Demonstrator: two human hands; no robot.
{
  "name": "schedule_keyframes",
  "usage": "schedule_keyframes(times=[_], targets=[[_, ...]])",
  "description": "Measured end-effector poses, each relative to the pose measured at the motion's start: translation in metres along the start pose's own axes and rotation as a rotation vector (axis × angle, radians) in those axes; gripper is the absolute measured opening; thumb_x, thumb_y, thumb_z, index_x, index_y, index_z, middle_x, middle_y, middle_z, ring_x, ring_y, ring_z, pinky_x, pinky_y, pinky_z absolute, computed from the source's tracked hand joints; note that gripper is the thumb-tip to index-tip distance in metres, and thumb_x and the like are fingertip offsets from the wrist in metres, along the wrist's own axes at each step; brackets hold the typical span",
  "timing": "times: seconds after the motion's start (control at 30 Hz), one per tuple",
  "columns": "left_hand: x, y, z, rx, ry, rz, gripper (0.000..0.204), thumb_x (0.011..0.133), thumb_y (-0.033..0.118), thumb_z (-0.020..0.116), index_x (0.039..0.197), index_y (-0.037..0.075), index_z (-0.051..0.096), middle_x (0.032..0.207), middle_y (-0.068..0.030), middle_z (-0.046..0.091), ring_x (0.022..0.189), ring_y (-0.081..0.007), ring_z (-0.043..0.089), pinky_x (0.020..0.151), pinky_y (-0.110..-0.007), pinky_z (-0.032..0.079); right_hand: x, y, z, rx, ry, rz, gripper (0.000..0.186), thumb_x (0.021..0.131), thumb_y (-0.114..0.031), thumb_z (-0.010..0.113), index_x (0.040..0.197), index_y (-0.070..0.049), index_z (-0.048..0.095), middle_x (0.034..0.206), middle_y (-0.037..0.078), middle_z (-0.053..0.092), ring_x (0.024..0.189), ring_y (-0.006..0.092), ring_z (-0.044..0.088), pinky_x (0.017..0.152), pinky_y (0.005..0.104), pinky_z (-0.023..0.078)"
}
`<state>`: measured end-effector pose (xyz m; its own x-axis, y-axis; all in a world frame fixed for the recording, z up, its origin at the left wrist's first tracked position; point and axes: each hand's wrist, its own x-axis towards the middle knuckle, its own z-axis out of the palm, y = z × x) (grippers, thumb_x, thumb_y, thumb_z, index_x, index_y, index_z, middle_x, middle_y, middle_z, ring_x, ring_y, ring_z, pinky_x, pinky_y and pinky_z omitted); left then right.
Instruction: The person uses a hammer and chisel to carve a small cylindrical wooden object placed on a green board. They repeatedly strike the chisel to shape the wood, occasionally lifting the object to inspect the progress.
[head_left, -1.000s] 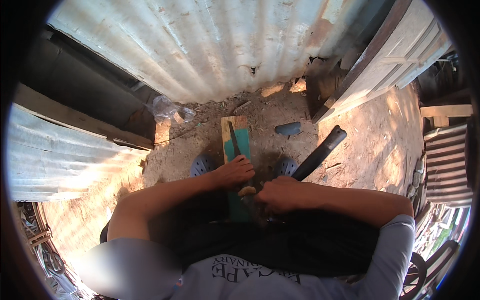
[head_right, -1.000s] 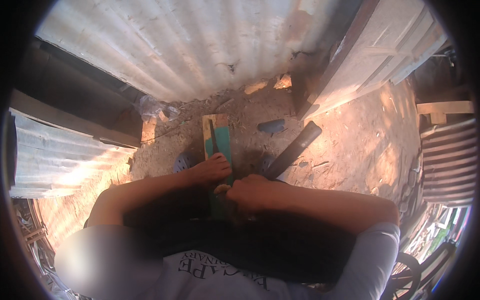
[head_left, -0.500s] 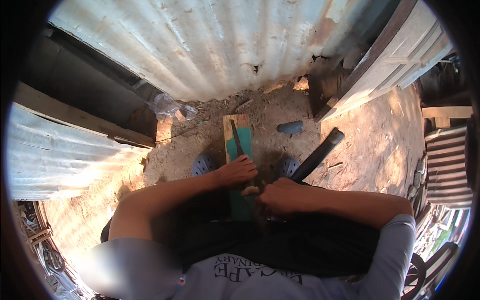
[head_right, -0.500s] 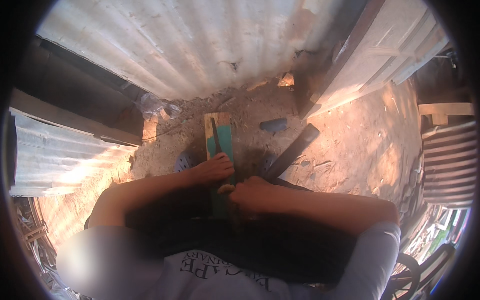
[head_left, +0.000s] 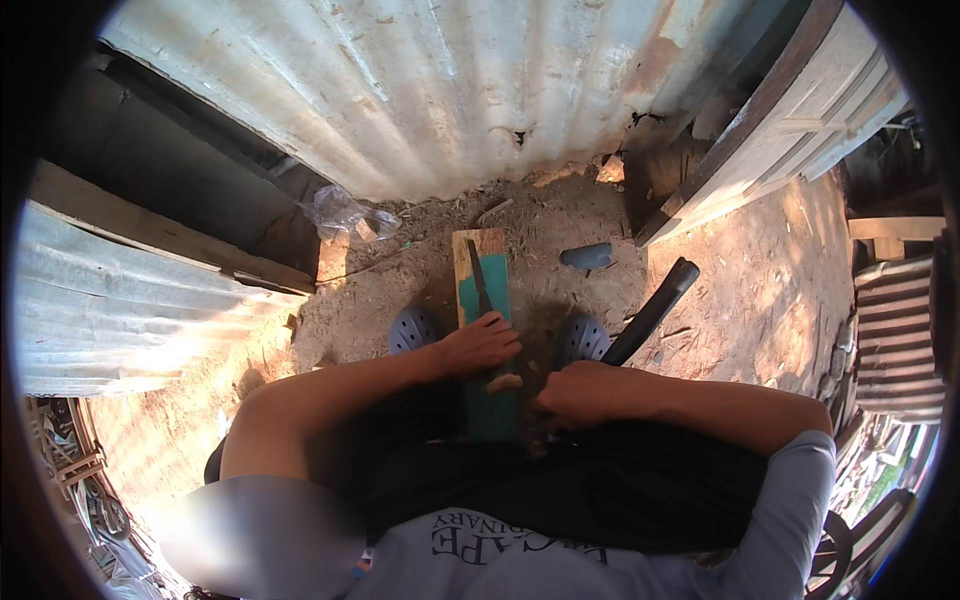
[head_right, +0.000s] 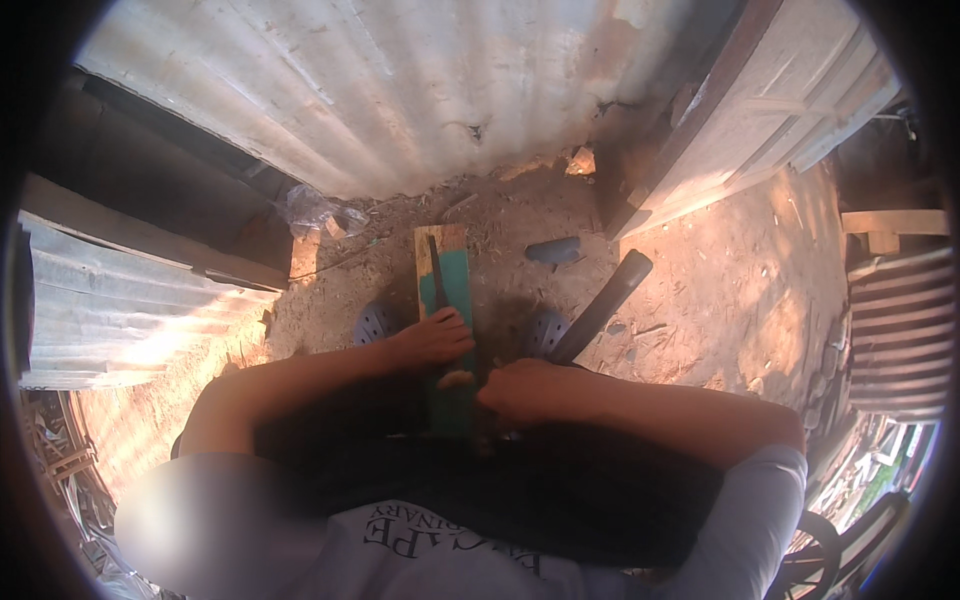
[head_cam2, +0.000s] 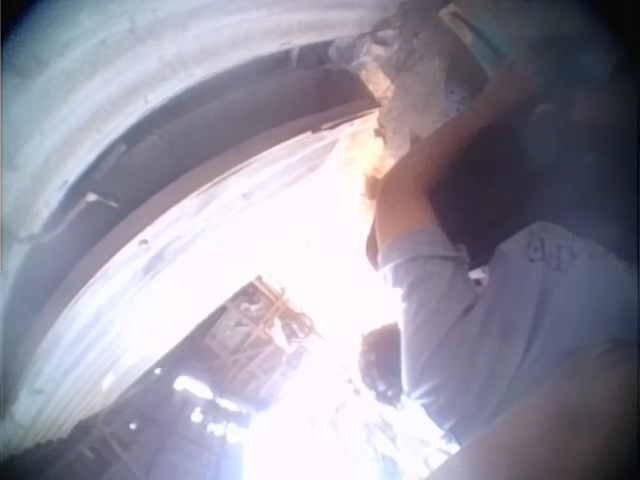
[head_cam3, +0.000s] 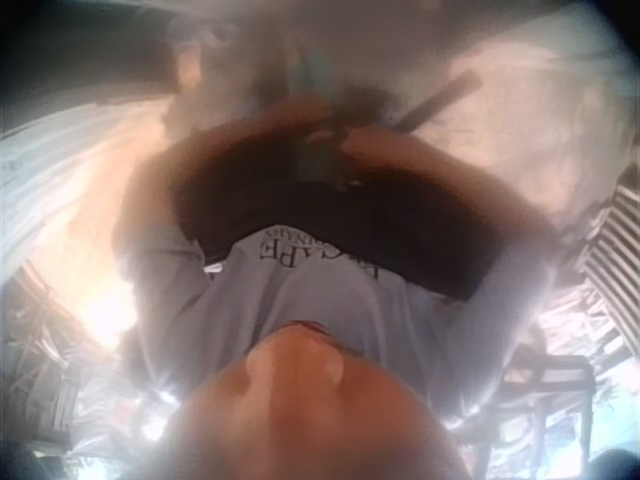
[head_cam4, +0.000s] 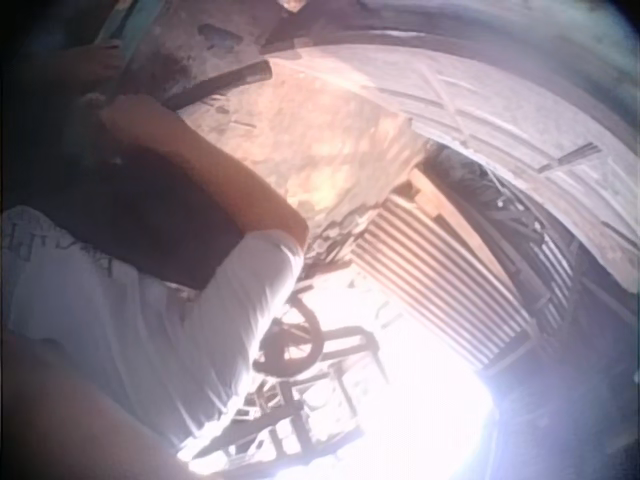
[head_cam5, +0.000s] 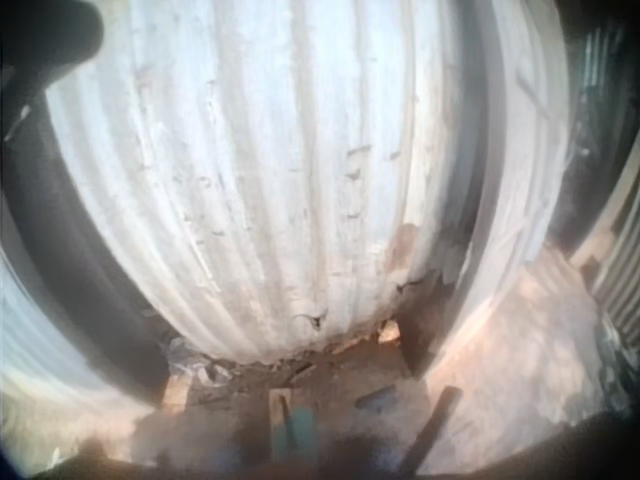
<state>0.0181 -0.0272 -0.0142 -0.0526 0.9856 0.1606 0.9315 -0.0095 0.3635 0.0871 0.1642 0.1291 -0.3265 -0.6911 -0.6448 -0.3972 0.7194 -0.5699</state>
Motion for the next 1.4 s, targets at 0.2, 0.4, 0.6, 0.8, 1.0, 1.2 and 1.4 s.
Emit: schedule_keyframes(times=[0.2,0.4,0.6,0.8,1.0,1.2,1.4], targets=[[0.011,0.009,-0.005,-0.078,0.081,-0.083,0.023,0.074,0.016,0.061,0.089,0.005,0.049,0.087,-0.0087,0.049,0.091,-0.0248,0.049,0.087,-0.038,0.035,-0.008,-0.002,-0.009,-0.072,-0.011,-0.015,0.020,0.078,-0.018,0.063,0.085,0.000,0.066,0.081,0.020,0.066,0.080,0.0370,0.066,0.069,0.0440,0.053],[0.015,0.019,-0.017,-0.276,0.200,-0.175,0.024,0.074,0.017,0.064,0.088,0.005,0.048,0.086,-0.0104,0.047,0.090,-0.0280,0.049,0.084,-0.038,0.035,-0.018,-0.009,-0.019,-0.033,0.018,-0.034,0.017,0.076,-0.016,0.062,0.080,0.000,0.066,0.076,0.021,0.066,0.075,0.0374,0.066,0.064,0.0441,0.053],[0.016,0.022,-0.038,-0.390,0.210,-0.237,0.024,0.075,0.017,0.066,0.085,0.006,0.048,0.083,-0.0107,0.047,0.086,-0.0295,0.049,0.080,-0.039,0.035,-0.023,-0.017,-0.026,-0.038,0.061,-0.068,0.014,0.075,-0.015,0.061,0.079,-0.001,0.064,0.075,0.019,0.066,0.072,0.0372,0.066,0.062,0.0447,0.053],[0.012,0.019,-0.031,-0.373,0.179,-0.159,0.020,0.079,0.017,0.066,0.084,0.007,0.049,0.084,-0.0096,0.048,0.088,-0.0292,0.049,0.083,-0.040,0.036,-0.021,-0.034,-0.020,-0.106,0.108,-0.123,0.010,0.076,-0.009,0.058,0.078,-0.003,0.066,0.076,0.016,0.067,0.074,0.0324,0.068,0.065,0.0418,0.055],[0.003,0.017,-0.029,-0.344,0.116,-0.139,0.017,0.078,0.012,0.064,0.084,0.007,0.050,0.086,-0.0104,0.049,0.089,-0.0301,0.050,0.086,-0.042,0.036,-0.017,-0.051,-0.015,-0.046,0.094,-0.327,0.014,0.077,-0.008,0.055,0.088,0.000,0.056,0.069,0.016,0.063,0.067,0.0341,0.066,0.055,0.0407,0.054],[0.003,0.015,-0.044,-0.391,0.158,-0.122,0.016,0.079,0.010,0.062,0.087,0.005,0.048,0.085,-0.0102,0.048,0.089,-0.0290,0.050,0.087,-0.041,0.036,-0.024,-0.051,-0.023,-0.068,0.069,-0.263,0.010,0.077,-0.009,0.056,0.081,-0.001,0.060,0.067,0.017,0.064,0.067,0.0334,0.067,0.056,0.0411,0.054],[-0.005,0.013,-0.053,-0.394,0.181,-0.131,0.017,0.079,0.012,0.063,0.083,0.004,0.048,0.084,-0.0115,0.048,0.086,-0.0312,0.049,0.082,-0.041,0.038,-0.022,-0.048,-0.026,-0.093,0.143,-0.221,0.009,0.075,-0.009,0.058,0.073,-0.003,0.065,0.071,0.015,0.066,0.071,0.0311,0.068,0.061,0.0400,0.054]])
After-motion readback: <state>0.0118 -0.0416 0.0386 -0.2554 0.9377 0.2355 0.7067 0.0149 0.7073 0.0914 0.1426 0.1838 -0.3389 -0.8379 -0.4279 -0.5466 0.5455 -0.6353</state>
